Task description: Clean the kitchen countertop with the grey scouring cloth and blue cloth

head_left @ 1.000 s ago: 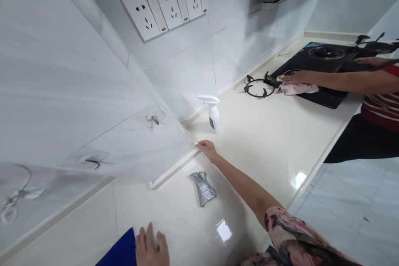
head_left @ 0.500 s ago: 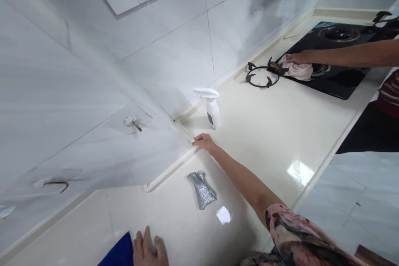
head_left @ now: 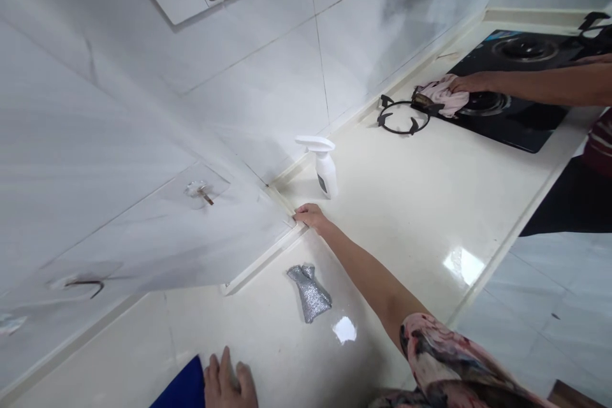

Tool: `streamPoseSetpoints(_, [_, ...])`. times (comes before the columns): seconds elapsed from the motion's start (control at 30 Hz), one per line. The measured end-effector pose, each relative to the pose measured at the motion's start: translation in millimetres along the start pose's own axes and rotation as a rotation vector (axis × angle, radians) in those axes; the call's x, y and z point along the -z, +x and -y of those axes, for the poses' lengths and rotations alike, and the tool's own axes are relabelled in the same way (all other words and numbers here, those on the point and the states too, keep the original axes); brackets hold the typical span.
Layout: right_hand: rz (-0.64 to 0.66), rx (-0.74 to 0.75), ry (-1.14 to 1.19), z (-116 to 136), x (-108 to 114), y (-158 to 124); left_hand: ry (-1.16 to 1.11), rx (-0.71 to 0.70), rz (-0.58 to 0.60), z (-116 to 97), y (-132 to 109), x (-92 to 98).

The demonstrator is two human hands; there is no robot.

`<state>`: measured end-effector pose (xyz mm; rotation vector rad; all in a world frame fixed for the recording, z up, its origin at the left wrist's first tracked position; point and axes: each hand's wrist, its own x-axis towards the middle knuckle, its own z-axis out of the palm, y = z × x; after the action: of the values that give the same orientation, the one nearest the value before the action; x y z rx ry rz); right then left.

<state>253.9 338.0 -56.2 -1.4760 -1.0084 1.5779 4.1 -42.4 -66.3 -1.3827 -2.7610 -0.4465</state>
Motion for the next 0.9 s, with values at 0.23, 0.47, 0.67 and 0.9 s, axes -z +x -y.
streamPoseSetpoints(0.23, [-0.086, 0.122, -0.018, -4, 0, -30, -0.022, -0.010, -0.013, 7, -1, -2.8])
streamPoseSetpoints(0.47, [-0.170, 0.327, -0.048, -61, 17, -129, -0.068, 0.039, -0.023, 22, -3, -17.6])
streamPoseSetpoints(0.67, [-0.043, 0.692, -0.336, -107, 34, -178, -0.096, 0.019, -0.074, 23, -2, -26.4])
streamPoseSetpoints(0.9, [-0.090, 0.803, -0.628, -57, 31, -131, -0.130, 0.028, -0.030, 13, -1, -13.9])
